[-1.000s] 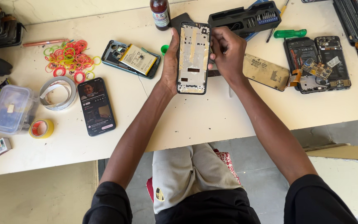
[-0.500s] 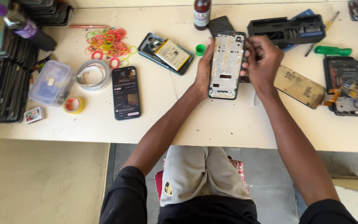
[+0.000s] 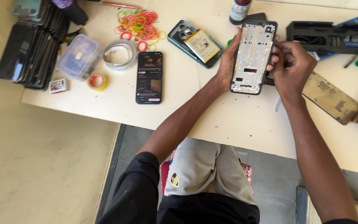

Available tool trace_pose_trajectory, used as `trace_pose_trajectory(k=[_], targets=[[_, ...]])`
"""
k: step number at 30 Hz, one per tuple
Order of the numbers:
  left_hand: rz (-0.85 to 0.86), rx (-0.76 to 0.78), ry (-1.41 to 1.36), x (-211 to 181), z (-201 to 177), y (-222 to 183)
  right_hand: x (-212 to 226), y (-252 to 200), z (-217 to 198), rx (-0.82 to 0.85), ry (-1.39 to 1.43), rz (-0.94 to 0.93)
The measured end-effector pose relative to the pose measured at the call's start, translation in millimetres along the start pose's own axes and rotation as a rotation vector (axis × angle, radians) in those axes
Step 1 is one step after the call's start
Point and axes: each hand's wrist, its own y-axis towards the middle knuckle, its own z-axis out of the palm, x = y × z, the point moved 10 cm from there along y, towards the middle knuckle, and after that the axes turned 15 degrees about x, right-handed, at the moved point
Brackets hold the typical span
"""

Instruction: The person applies adhesive strips to the internal chassis of a mobile phone and then aligns and presses a component into place. The person handles a screen assembly, a battery, and various small internal parts.

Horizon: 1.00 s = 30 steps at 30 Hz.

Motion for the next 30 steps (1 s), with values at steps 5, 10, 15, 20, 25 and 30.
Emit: trace_pose_trajectory(k=[5, 10, 15, 20, 25, 30], targets=[[0.023, -0.04, -0.008, -3, -3, -1, 0, 1, 7, 0.044, -0.067, 0.007], [-0.017, -0.072, -0.037, 8, -8, -3, -4, -2, 4, 0.026, -0.128, 0.014], [-0.009, -0.203, 0.089, 4, -17, -8, -22, -2, 9, 0.03, 0.101, 0.023], [0.02, -0.047, 0.035, -17, 18, 1, -5, 0, 9, 0.087, 0.112, -0.043], [0.062, -0.01, 0.021, -30, 41, 4, 3, -14, -1, 0.042, 0.004, -0.1], [0.21, -0.049, 0.006, -52, 39, 4, -27, -21, -36, -0.248, 0.058, -0.129]])
